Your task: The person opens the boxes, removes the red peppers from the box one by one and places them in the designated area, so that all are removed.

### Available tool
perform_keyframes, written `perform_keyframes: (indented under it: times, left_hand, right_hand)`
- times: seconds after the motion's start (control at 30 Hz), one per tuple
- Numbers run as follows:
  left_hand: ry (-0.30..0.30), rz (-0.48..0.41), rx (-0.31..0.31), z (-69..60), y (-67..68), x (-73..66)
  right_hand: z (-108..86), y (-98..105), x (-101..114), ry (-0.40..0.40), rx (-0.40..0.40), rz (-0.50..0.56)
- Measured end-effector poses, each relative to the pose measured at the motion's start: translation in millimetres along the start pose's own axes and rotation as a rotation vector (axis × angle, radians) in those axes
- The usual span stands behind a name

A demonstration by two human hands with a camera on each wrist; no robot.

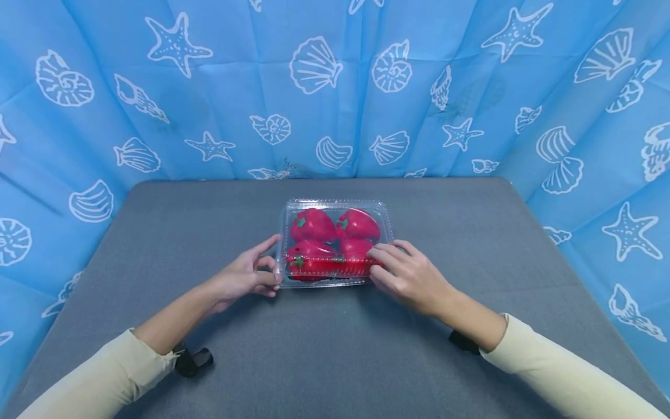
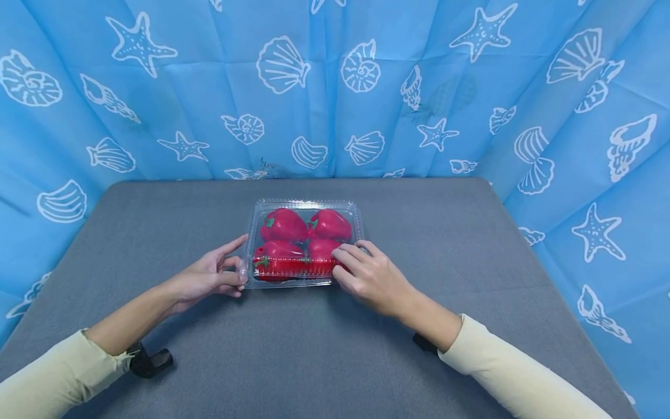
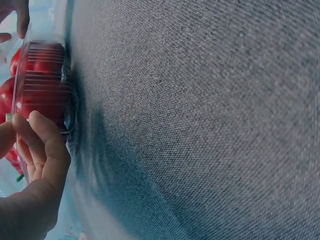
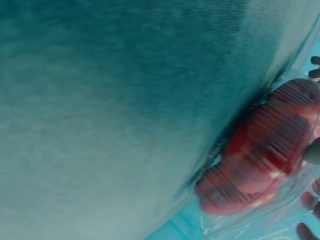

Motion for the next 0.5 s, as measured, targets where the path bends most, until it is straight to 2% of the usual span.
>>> perform_keyframes:
  times: [0.13,0.5]
  left_hand:
    - [0.004,0.01,0.0,0.3,0.5,0.2]
    - [0.005,0.019,0.0,0.7,0.5,-1.1]
  right_hand:
    - [-7.0,1,-1,0.02,-0.015,-0.013]
    - [-14.6,2,-4,0.013,-0.045,-0.066]
Point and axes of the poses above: each hand's wrist, its own z-axis towards the middle knuckle, its own y-axis out of the back of the hand, x = y × z, the point moved 8 cm from there along z, towards the middle knuckle, and after that the axes turned 8 degrees about x, right-handed, at the moved point
